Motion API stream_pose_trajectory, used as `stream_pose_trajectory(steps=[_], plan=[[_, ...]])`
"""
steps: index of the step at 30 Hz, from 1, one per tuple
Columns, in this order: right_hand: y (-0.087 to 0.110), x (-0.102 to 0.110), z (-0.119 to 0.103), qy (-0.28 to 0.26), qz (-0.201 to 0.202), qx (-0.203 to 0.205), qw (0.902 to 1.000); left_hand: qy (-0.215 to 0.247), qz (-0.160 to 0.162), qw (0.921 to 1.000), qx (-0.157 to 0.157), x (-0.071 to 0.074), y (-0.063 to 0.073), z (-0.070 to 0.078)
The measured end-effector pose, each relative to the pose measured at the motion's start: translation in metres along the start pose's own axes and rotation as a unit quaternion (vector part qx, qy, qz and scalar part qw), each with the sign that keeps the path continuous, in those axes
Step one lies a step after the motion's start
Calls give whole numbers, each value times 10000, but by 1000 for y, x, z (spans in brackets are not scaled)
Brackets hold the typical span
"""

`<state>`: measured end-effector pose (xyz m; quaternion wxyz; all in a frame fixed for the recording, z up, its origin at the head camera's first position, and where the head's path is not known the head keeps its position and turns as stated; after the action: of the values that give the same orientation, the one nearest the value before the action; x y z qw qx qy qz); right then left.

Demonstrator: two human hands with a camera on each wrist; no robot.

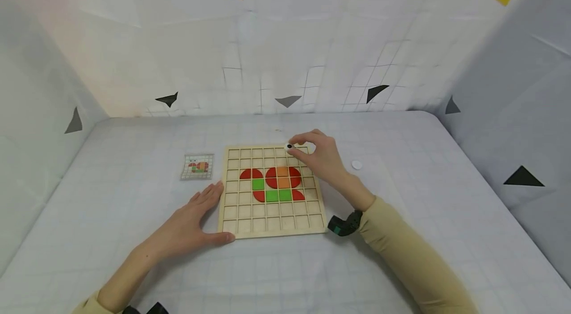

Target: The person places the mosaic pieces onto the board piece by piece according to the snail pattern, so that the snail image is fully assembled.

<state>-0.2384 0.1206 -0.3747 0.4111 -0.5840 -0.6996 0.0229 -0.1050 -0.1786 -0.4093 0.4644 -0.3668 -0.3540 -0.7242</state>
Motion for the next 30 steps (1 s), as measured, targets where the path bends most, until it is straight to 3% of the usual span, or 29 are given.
stream_pose_trajectory(steps=[8, 14, 21, 30], plan=[[-22, -44, -18, -132, -428, -415, 9981, 23, -24, 10000, 32, -2, -2, -1], [-22, -66, -19, -79, -709, -568, 9958, 27, 11, 10000, 6, -1, -1, -1], [-14, -75, -12, 71, -982, -759, 9922, -4, 57, 10000, -48, 0, 0, -1], [-9, -83, -9, 118, -1041, -692, 9921, -15, 115, 9998, -150, -1, 1, 0]])
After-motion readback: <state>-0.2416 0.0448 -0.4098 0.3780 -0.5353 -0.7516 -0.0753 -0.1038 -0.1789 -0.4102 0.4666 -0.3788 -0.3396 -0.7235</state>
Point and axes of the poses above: each hand's wrist, its own y-axis away from the middle knuckle, its own x-axis out of the back of the hand, z = x × y, the point moved 3 cm from there along -y, towards the middle knuckle, and after that the axes turned 4 degrees about -y, right-handed, at the moved point
